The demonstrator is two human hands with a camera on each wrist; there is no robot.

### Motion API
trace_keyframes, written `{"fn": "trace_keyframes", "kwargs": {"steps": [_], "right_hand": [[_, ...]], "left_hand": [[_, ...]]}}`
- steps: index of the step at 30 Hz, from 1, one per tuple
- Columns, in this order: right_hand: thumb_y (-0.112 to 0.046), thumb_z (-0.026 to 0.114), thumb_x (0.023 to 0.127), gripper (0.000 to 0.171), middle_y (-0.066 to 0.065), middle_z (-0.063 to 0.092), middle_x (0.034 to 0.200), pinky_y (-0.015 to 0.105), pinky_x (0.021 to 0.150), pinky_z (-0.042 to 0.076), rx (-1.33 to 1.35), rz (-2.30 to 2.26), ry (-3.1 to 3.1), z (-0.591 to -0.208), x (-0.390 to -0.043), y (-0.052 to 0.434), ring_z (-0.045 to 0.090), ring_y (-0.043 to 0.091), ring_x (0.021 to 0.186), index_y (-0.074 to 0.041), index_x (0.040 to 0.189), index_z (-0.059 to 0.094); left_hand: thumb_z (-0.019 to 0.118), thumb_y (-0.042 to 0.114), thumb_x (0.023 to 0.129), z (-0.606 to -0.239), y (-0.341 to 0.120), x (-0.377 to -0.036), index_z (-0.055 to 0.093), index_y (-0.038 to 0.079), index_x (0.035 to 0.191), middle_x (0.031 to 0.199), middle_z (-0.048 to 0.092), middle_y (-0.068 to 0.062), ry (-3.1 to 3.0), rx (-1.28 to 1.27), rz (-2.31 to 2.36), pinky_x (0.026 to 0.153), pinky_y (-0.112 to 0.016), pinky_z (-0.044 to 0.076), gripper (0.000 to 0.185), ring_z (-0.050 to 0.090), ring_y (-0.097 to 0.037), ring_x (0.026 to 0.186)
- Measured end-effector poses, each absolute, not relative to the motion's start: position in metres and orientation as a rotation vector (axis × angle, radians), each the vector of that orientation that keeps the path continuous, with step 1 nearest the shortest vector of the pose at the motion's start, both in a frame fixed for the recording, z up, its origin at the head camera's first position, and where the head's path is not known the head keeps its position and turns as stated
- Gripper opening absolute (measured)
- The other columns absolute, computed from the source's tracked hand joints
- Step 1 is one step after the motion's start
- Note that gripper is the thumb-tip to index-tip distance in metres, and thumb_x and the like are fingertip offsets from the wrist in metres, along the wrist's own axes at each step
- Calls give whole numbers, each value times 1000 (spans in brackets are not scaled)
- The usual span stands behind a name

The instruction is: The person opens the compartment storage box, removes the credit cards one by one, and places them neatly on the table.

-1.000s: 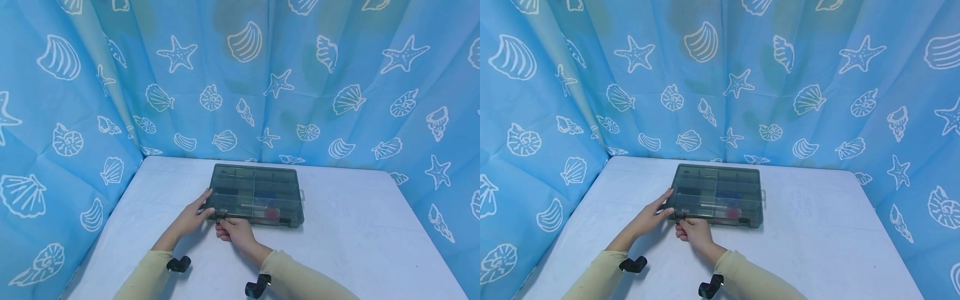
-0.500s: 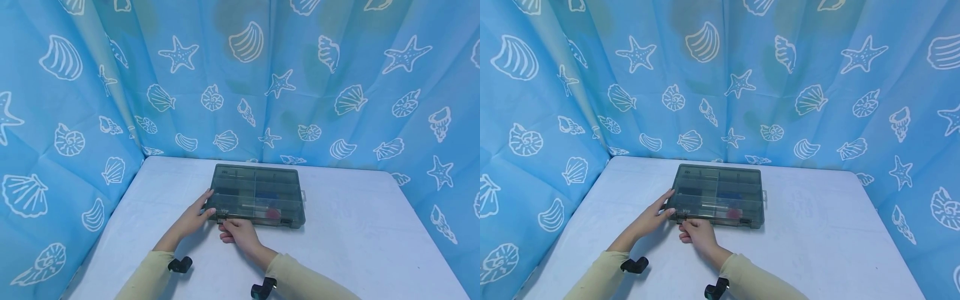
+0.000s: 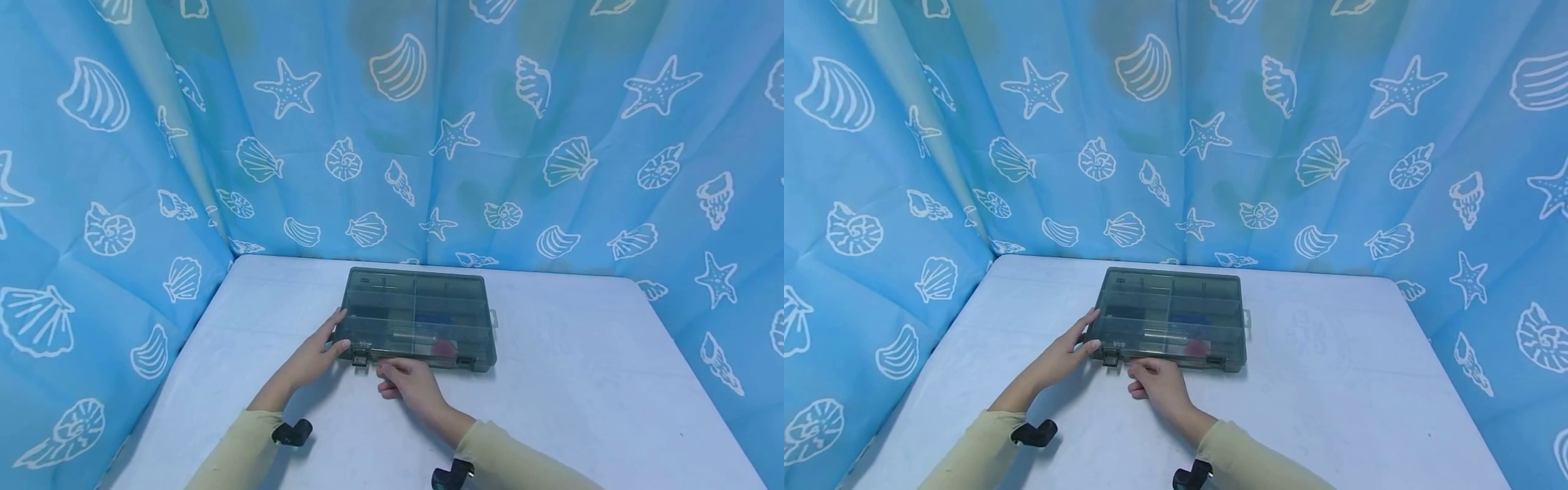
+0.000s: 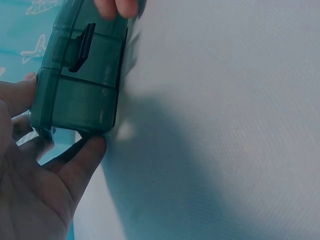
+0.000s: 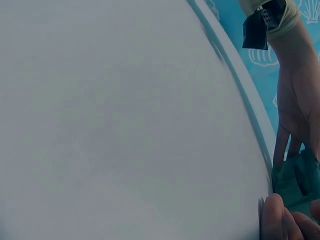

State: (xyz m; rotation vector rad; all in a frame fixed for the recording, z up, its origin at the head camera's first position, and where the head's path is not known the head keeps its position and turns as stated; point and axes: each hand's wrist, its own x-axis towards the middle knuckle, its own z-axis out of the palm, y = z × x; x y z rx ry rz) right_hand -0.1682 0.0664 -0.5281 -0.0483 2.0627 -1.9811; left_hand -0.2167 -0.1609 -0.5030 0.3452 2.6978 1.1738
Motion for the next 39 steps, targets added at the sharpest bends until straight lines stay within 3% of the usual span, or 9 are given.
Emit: {"fn": "trace_keyframes", "kwargs": {"steps": [15, 32, 39], "right_hand": [[-15, 59, 105, 35, 21, 72, 115, 31, 74, 65, 2, -1921, 2119, -529, -163, 104, 74, 19, 83, 11, 128, 63], [-14, 62, 103, 32, 21, 72, 113, 35, 69, 65, 155, -1919, 2191, -526, -156, 146, 74, 26, 83, 9, 125, 65], [-16, 63, 103, 33, 18, 73, 111, 32, 69, 65, 212, -1906, 2229, -529, -156, 165, 73, 22, 80, 10, 122, 67]], "left_hand": [[53, 32, 108, -502, -163, -216, 16, 17, 165, 170, 11, -15, 2669, 340, 1166, 121, -63, 26, 69, 29, -45, 148], [54, 30, 108, -501, -161, -216, 16, 18, 165, 170, 11, -15, 2670, 319, 1176, 122, -62, 22, 69, 22, -42, 151], [53, 33, 108, -503, -162, -216, 17, 17, 165, 170, 11, -13, 2661, 337, 1178, 121, -63, 25, 69, 25, -42, 150]]}}
